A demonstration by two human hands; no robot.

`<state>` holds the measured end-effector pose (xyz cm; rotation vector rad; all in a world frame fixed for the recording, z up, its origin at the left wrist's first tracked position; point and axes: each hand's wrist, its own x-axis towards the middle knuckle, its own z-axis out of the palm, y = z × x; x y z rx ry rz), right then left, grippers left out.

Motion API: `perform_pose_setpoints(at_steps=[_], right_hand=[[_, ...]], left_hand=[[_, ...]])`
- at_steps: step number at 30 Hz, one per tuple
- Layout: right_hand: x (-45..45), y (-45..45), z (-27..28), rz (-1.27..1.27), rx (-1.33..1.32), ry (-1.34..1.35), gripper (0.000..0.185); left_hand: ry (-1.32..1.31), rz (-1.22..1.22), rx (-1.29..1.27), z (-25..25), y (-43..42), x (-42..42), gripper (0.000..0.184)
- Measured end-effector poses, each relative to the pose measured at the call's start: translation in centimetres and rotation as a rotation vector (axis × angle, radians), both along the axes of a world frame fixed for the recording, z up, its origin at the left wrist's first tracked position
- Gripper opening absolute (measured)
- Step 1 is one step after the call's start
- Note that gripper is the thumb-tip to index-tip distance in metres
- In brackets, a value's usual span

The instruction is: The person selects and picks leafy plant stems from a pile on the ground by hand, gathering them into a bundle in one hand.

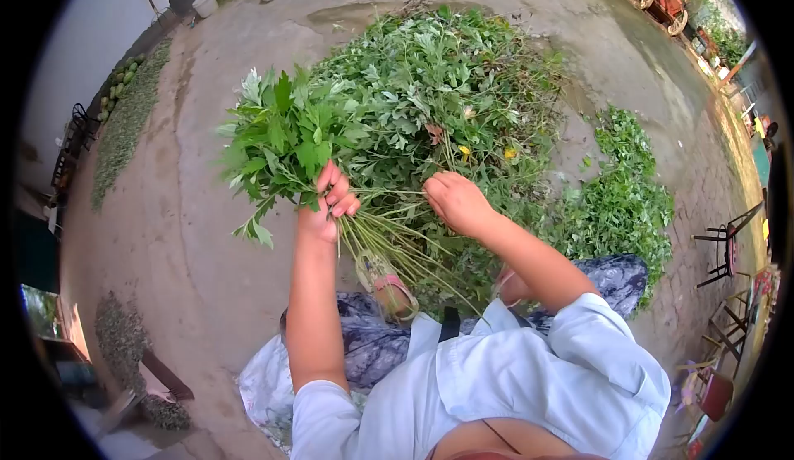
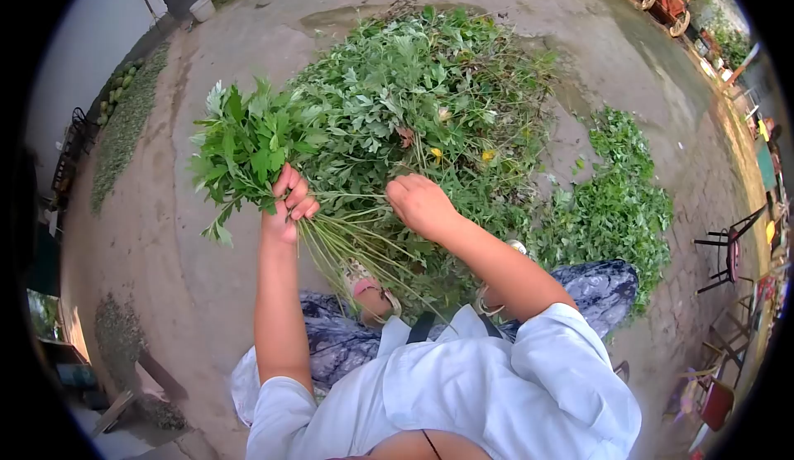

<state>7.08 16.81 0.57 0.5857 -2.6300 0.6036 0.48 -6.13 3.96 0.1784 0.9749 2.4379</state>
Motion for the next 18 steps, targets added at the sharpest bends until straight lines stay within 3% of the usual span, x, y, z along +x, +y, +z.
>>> perform_pose_setpoints(at_steps=[3,5,7,9,14,15,18], right_hand=[[0.8,1.7,0.5,-0.093,0.031,-0.007,0.01],[1.4,2.0,2.0,-0.187,0.021,0.004,0.01],[1.7,1.6,4.6,-0.333,-0.026,-0.016,0.01],[2.1,0.7,7.2,-0.294,0.03,-0.103,0.008],[2.2,-2.5,7.0,-0.232,0.186,-0.033,0.01],[2.1,-3.0,6.6,-0.23,0.292,-0.137,0.014],[2.9,-3.3,5.7,-0.25,0.285,-0.024,0.016]], left_hand=[[-0.102,0.003,0.033,-0.6,1.8,0.4,0.022],[-0.188,0.212,-0.124,0.0,2.5,0.5,0.02],[-0.155,0.15,-0.072,-0.9,2.2,0.4,0.02],[-0.114,0.141,-0.147,-1.0,3.2,0.9,0.025],[0.177,-0.027,-0.223,-0.1,6.5,4.5,0.025],[0.18,-0.053,-0.224,-0.6,6.6,4.7,0.025],[0.128,0.108,-0.233,-0.5,7.2,5.2,0.017]])
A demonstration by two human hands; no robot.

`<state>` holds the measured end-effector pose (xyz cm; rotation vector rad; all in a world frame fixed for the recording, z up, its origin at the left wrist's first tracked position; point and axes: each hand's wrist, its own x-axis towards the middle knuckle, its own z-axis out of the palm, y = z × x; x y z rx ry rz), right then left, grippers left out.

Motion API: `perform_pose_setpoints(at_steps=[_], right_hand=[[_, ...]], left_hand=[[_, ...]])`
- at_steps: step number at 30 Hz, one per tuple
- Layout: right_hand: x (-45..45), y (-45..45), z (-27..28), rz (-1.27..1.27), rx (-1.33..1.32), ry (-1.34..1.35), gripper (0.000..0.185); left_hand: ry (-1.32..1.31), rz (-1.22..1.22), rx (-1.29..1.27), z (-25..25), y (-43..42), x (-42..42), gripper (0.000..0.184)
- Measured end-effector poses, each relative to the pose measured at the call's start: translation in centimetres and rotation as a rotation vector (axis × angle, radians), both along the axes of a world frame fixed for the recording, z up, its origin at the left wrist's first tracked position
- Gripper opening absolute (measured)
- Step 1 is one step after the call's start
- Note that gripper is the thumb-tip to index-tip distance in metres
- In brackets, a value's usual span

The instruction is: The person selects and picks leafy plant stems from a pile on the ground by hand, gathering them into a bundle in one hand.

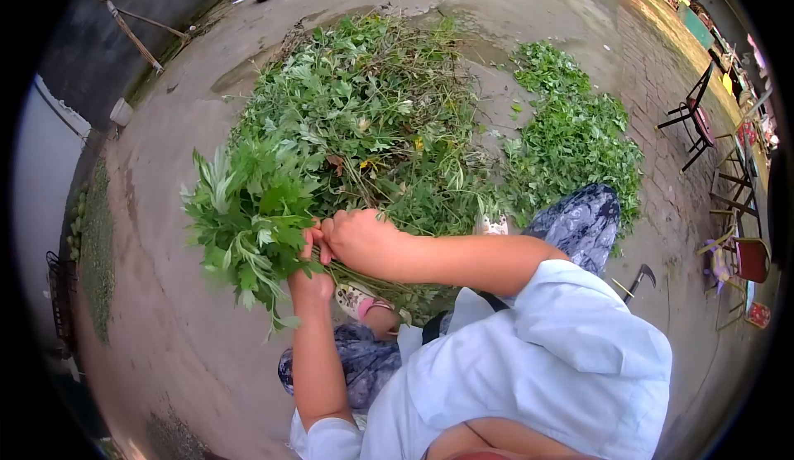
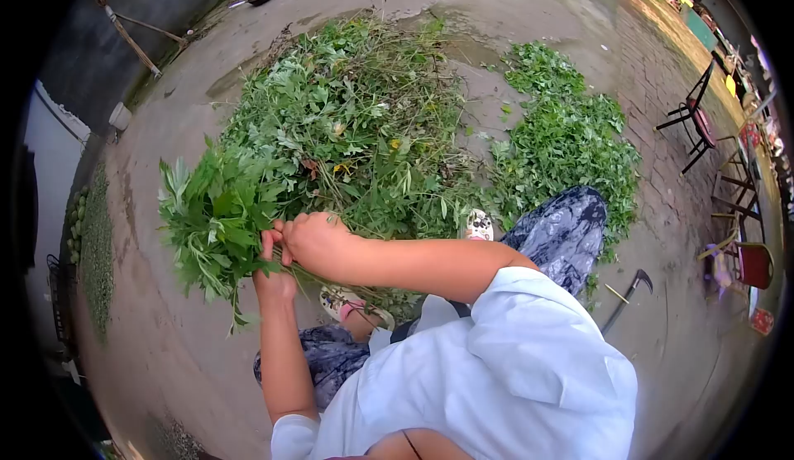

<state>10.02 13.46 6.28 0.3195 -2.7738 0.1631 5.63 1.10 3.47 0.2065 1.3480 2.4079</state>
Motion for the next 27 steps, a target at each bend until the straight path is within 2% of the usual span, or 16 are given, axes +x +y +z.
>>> perform_pose_setpoints(at_steps=[1,3,5,7,9,11,13,14,15,17,20,21,25,26,27], right_hand=[[0.2,0.0,-0.3,-0.005,-0.041,-0.019,0.016],[0.7,1.0,-1.1,-0.019,-0.078,-0.047,0.016],[1.8,3.9,-2.6,-0.004,0.029,0.037,0.011],[3.3,7.6,-3.7,0.062,0.022,0.218,0.01],[5.1,10.2,-4.2,0.129,0.001,0.223,0.013],[6.5,12.8,-4.7,0.086,0.026,0.145,0.017],[7.8,16.8,-6.2,-0.056,0.102,0.079,0.019],[8.9,20.0,-7.6,-0.137,0.147,0.049,0.019],[10.3,23.3,-8.4,-0.216,0.192,0.019,0.019],[13.1,27.6,-7.4,-0.11,0.225,-0.064,0.019],[16.4,33.5,-7.0,-0.393,0.307,-0.15,0.017],[17.8,36.1,-7.1,-0.489,0.341,-0.164,0.016],[23.0,41.9,-4.4,-1.038,0.354,-0.162,0.017],[22.9,41.7,-3.5,-1.039,0.354,-0.164,0.017],[21.9,40.3,-1.9,-0.939,0.323,-0.005,0.017]], left_hand=[[-0.004,-0.013,0.001,0.4,0.2,0.3,0.017],[-0.089,-0.063,0.189,0.8,0.0,0.8,0.023],[-0.151,0.002,0.127,1.8,-0.9,0.8,0.027],[-0.155,0.034,0.115,1.3,-1.9,0.3,0.028],[-0.137,0.014,0.078,1.0,-0.9,1.5,0.028],[-0.116,-0.013,0.035,1.1,-0.8,1.9,0.029],[-0.304,-0.052,0.213,1.8,-1.9,1.1,0.029],[-0.389,0.077,0.284,2.5,-3.1,0.2,0.03],[-0.378,0.033,0.435,1.7,-5.1,-1.1,0.031],[-0.397,-0.01,0.402,1.7,-6.2,-1.1,0.031],[-0.364,-0.028,0.381,1.1,-7.5,-1.8,0.032],[-0.337,0.051,0.319,1.6,-8.3,-2.1,0.031],[-0.319,0.033,0.282,1.1,-13.7,-4.3,0.029],[-0.321,0.044,0.315,0.7,-14.2,-4.7,0.028],[-0.324,0.043,0.313,0.8,-13.7,-4.6,0.028]])
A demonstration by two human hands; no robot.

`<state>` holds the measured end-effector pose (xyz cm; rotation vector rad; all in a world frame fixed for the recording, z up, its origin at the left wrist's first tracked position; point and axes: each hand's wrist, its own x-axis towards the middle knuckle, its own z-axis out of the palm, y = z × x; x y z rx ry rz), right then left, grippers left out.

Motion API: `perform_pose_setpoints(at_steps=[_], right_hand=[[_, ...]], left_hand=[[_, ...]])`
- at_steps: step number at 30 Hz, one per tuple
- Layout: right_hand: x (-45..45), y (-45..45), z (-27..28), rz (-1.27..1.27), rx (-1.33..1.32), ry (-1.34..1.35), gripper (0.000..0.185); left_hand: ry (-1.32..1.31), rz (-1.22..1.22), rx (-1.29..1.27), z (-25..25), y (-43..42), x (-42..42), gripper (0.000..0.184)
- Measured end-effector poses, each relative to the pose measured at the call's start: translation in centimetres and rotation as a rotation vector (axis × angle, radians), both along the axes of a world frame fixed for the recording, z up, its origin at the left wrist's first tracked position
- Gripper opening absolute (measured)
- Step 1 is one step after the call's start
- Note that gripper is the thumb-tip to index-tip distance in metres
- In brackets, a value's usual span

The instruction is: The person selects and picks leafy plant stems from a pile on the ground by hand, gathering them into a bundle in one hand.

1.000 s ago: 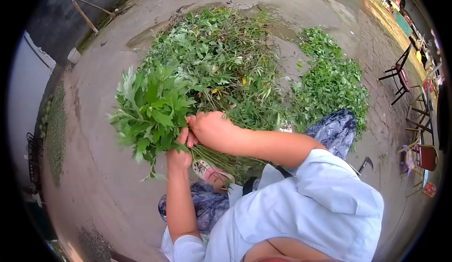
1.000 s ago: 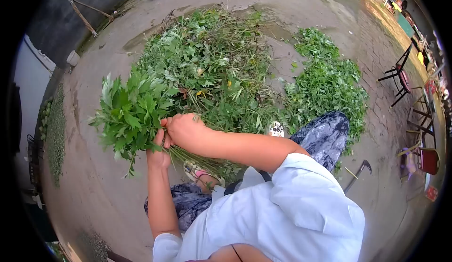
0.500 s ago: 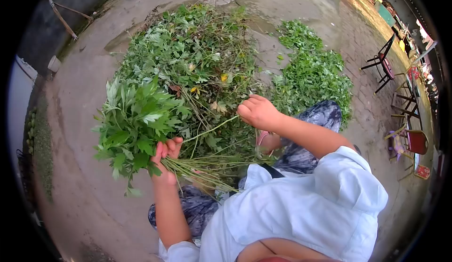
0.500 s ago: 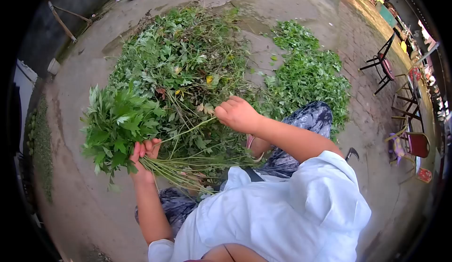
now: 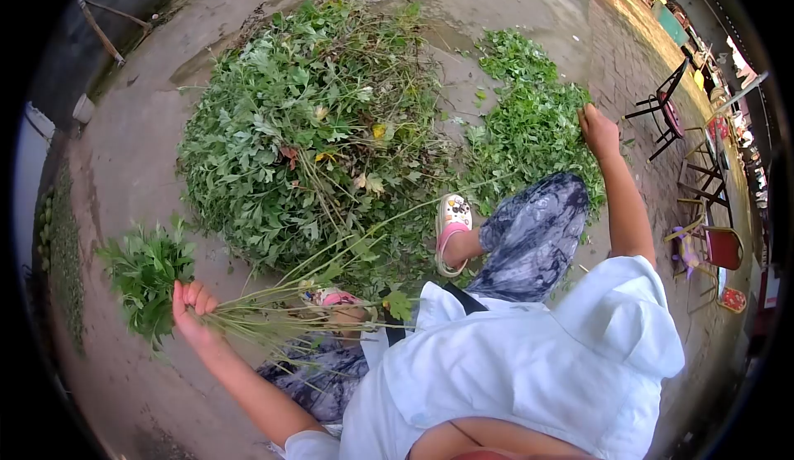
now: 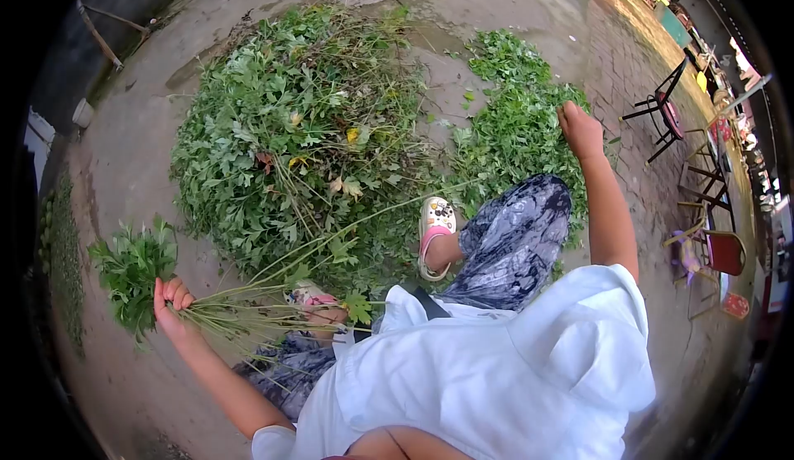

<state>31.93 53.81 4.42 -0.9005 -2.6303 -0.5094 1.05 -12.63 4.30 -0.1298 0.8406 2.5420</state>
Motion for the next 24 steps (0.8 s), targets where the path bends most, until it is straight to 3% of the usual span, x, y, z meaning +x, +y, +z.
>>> perform_pose_setpoints(at_steps=[2,4,5,6,8,9,10,12,14,17,20,23,24], right_hand=[[-2.0,-2.9,2.7,0.125,0.035,0.125,0.018],[-4.2,-5.3,4.4,0.443,0.117,0.295,0.017],[-4.2,-4.9,4.0,0.25,0.078,0.182,0.016],[-3.8,-3.9,2.8,0.269,0.071,0.184,0.016],[-4.7,-1.9,0.4,-0.236,0.482,-0.09,0.025],[-6.5,-2.0,-0.1,-0.543,-0.028,-0.304,0.035],[-8.0,-3.7,-0.6,-0.331,-0.171,-0.108,0.036],[-12.8,-9.1,-0.8,0.105,-0.358,0.022,0.027],[-18.2,-16.8,-0.5,0.334,-0.645,0.111,0.017],[-26.2,-24.9,-2.6,0.688,-0.913,0.224,0.018],[-33.6,-30.0,-4.2,0.655,-0.948,0.39,0.02],[-39.0,-31.5,-5.5,0.282,-0.976,0.258,0.027],[-40.1,-31.2,-6.1,0.292,-0.969,0.258,0.027]], left_hand=[[-0.121,0.008,-0.133,0.2,1.3,0.3,0.027],[-0.128,-0.047,-0.148,-0.5,1.8,0.1,0.026],[-0.127,-0.102,-0.166,-0.8,1.8,0.0,0.026],[-0.128,-0.082,-0.169,-0.7,1.9,-0.1,0.026],[-0.122,-0.08,-0.222,-0.3,2.8,0.2,0.026],[-0.118,-0.057,-0.254,-0.2,3.1,0.3,0.025],[-0.114,-0.039,-0.289,-0.1,3.3,0.3,0.025],[-0.106,-0.031,-0.283,0.0,3.8,0.3,0.026],[-0.134,-0.007,-0.378,1.1,5.0,0.6,0.027],[-0.126,-0.042,-0.36,0.6,5.0,-0.1,0.028],[-0.109,-0.053,-0.317,-0.6,4.6,-0.8,0.026],[-0.114,-0.019,-0.315,-1.3,4.2,-1.2,0.026],[-0.11,-0.011,-0.306,-1.3,4.0,-1.2,0.026]])
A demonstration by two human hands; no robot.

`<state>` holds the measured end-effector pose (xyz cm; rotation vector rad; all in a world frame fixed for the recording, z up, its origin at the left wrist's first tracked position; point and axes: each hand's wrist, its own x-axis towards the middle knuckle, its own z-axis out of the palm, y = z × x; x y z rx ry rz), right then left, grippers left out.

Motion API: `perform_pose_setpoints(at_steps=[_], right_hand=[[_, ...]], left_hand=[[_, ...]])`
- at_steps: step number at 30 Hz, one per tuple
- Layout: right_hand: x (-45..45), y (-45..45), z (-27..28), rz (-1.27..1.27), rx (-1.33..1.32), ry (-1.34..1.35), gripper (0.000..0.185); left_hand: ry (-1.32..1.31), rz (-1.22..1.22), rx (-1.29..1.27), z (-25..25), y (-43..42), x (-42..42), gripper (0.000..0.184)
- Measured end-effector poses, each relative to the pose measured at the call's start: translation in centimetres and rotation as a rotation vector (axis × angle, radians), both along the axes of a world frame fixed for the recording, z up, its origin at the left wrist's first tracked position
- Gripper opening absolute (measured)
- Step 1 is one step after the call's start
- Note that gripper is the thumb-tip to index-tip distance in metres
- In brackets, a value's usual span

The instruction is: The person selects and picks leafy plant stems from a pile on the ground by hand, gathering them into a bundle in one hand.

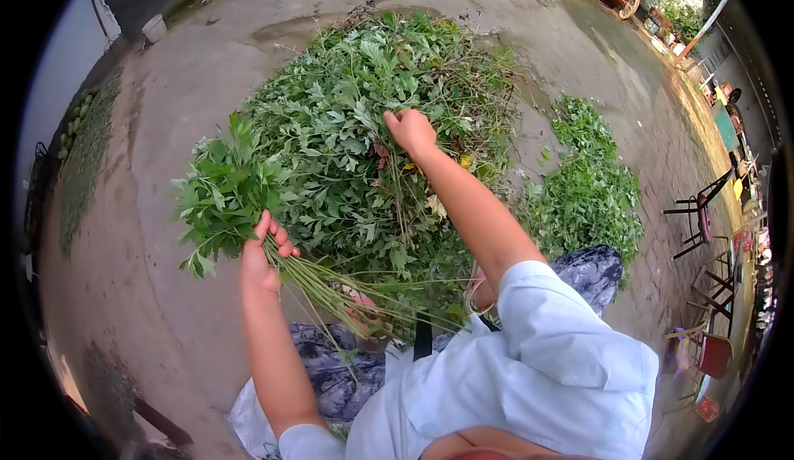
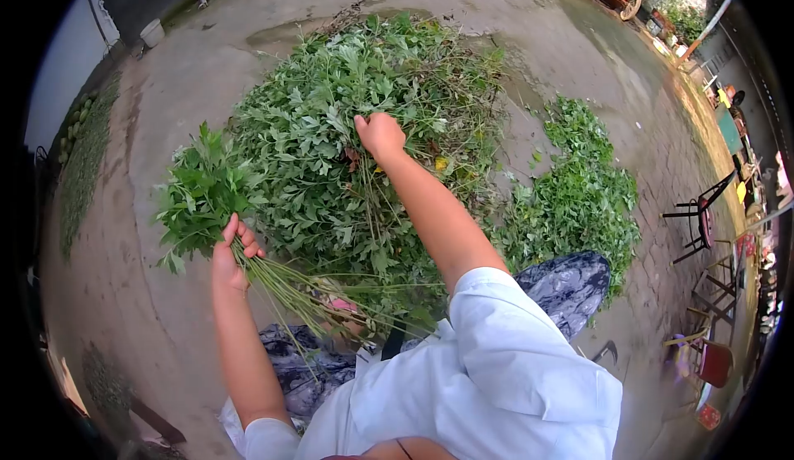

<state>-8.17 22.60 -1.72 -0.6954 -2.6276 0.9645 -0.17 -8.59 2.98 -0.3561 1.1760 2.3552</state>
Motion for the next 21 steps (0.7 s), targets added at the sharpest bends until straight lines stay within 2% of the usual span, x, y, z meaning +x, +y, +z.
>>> perform_pose_setpoints(at_steps=[2,4,6,8,9,12,13,14,16,18,21], right_hand=[[-1.8,1.2,-1.8,0.03,-0.081,-0.184,0.026],[-1.3,1.6,0.2,-0.018,-0.108,-0.027,0.026],[-0.9,3.0,1.3,0.044,-0.073,0.381,0.022],[0.8,3.5,4.4,0.073,-0.056,0.585,0.019],[1.0,4.9,4.4,0.168,0.03,0.527,0.018],[2.8,6.8,6.6,0.157,0.015,0.511,0.018],[3.2,7.0,7.2,0.174,0.059,0.627,0.015],[3.6,7.4,8.0,0.178,0.065,0.625,0.015],[4.9,8.0,9.8,0.343,-0.296,-0.047,0.017],[5.7,9.1,10.4,0.33,-0.618,0.211,0.024],[6.9,10.3,11.2,0.365,-0.752,0.089,0.026]], left_hand=[[-0.007,0.006,-0.042,-0.1,-0.2,-0.1,0.026],[0.0,0.022,-0.037,-0.4,-0.4,-0.2,0.026],[0.001,0.01,-0.008,-0.5,-0.5,-0.1,0.026],[-0.002,0.019,-0.006,-0.3,-0.4,0.0,0.025],[-0.006,0.018,-0.018,-0.3,-0.1,0.0,0.025],[-0.018,-0.005,-0.02,-0.2,0.3,0.1,0.025],[-0.015,-0.004,-0.01,-0.2,0.6,0.0,0.025],[0.002,-0.014,-0.032,-0.3,0.9,0.0,0.024],[0.011,-0.039,-0.061,-0.5,1.3,0.3,0.024],[0.024,-0.058,-0.041,-0.5,1.8,0.1,0.024],[0.024,-0.077,-0.028,-0.6,2.7,0.0,0.024]])
